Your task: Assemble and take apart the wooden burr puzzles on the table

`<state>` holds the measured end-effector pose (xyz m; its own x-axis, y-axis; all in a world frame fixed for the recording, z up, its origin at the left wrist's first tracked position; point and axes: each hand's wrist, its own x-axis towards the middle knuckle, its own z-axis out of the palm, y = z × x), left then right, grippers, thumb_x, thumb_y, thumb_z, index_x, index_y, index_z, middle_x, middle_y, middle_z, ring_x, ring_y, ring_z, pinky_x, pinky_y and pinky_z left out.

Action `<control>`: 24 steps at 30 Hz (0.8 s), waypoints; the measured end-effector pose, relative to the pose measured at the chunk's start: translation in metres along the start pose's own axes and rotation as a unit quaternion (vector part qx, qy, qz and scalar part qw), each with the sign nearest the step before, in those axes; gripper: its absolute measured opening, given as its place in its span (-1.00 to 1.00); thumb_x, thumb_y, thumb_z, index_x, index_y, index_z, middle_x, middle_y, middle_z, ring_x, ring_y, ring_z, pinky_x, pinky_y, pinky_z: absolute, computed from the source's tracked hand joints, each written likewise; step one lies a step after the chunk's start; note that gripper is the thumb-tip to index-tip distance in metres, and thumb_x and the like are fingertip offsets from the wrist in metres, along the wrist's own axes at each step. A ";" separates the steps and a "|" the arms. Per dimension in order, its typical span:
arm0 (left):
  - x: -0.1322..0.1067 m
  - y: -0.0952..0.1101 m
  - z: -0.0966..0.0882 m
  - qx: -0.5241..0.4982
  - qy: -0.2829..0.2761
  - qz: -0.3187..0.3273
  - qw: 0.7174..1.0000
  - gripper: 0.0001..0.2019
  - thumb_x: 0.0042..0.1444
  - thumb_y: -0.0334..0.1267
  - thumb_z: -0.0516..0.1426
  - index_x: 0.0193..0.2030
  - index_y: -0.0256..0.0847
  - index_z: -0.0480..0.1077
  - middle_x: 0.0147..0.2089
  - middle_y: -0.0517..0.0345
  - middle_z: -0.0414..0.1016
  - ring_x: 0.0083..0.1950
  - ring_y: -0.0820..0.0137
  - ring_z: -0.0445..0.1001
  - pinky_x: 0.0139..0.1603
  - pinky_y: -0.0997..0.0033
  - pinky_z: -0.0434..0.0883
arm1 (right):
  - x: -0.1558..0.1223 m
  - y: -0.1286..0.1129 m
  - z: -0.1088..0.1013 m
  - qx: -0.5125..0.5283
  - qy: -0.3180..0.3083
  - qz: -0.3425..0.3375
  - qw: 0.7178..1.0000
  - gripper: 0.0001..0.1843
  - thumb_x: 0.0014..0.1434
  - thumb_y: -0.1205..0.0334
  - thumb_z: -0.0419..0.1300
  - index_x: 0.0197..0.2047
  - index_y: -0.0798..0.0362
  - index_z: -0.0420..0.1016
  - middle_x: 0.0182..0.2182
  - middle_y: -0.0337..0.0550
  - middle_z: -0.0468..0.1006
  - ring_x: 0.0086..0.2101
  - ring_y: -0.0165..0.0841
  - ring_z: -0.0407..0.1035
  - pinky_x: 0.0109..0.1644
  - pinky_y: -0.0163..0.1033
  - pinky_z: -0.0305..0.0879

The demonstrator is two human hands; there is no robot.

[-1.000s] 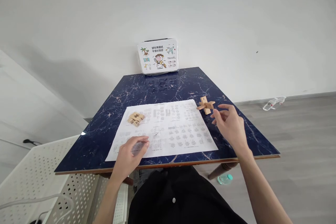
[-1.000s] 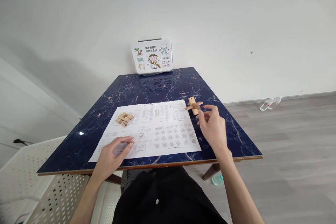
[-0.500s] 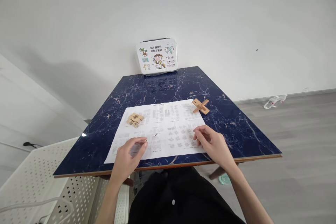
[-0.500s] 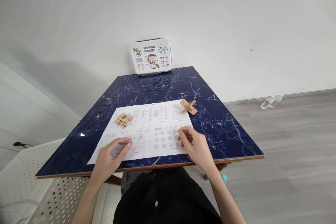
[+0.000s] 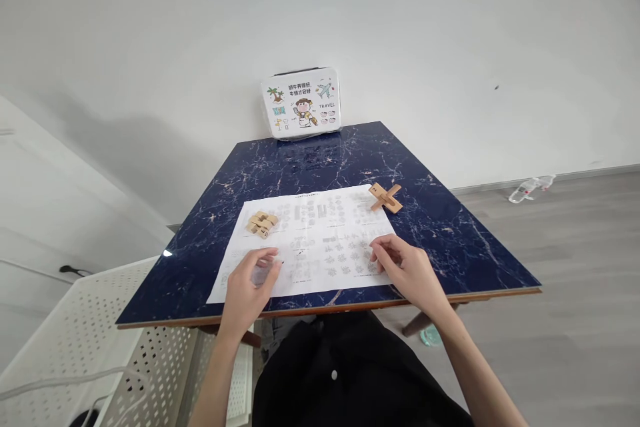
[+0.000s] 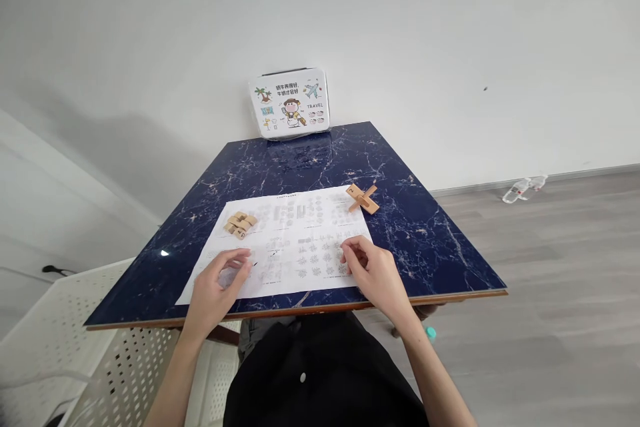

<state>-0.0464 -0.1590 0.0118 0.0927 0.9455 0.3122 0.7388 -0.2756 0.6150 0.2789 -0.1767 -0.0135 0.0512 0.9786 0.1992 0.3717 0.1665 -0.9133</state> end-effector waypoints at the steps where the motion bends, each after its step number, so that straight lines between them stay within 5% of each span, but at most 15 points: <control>1: 0.003 -0.002 0.001 0.019 0.017 0.010 1.000 -0.64 0.39 0.05 0.16 0.16 -0.09 0.46 0.15 -0.02 0.57 0.10 0.13 0.58 0.15 0.11 0.53 | 0.000 0.000 0.000 -0.002 -0.001 0.000 1.000 -0.65 0.47 -0.11 0.11 -0.20 -0.04 0.49 -0.39 -0.16 0.61 -0.44 -0.27 0.47 -0.33 -0.20 0.33; 5: 0.025 -0.014 0.007 0.124 0.079 0.032 0.989 -0.43 0.32 0.06 0.18 0.35 -0.16 0.26 0.36 -0.22 0.34 0.41 -0.09 0.32 0.35 -0.15 0.38 | -0.001 0.002 0.000 -0.006 -0.007 -0.004 1.000 -0.65 0.48 -0.11 0.10 -0.18 -0.04 0.49 -0.38 -0.17 0.61 -0.43 -0.28 0.47 -0.31 -0.21 0.33; 12: 0.079 -0.031 0.016 0.241 0.044 -0.022 0.969 -0.12 0.23 0.12 0.26 0.50 -0.35 0.05 0.48 -0.46 0.20 0.48 -0.29 0.21 0.39 -0.28 0.27 | -0.001 0.003 0.001 -0.006 -0.005 -0.003 1.000 -0.65 0.48 -0.11 0.10 -0.19 -0.04 0.49 -0.41 -0.19 0.60 -0.44 -0.29 0.46 -0.32 -0.22 0.32; 24: 0.110 -0.026 0.016 0.297 0.009 -0.049 0.953 -0.40 0.32 -0.04 0.21 0.37 -0.39 0.30 0.24 -0.35 0.55 0.28 -0.20 0.47 0.22 -0.12 0.43 | 0.000 0.002 0.001 -0.005 -0.002 -0.015 1.000 -0.70 0.48 -0.03 0.10 -0.19 -0.04 0.49 -0.39 -0.22 0.61 -0.44 -0.33 0.47 -0.32 -0.25 0.33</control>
<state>-0.0450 -0.0449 0.0184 -0.0033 0.9567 0.2910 0.9917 -0.0343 0.1240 0.2785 -0.1760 -0.0160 0.0362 0.9736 0.2253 0.3825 0.1947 -0.9032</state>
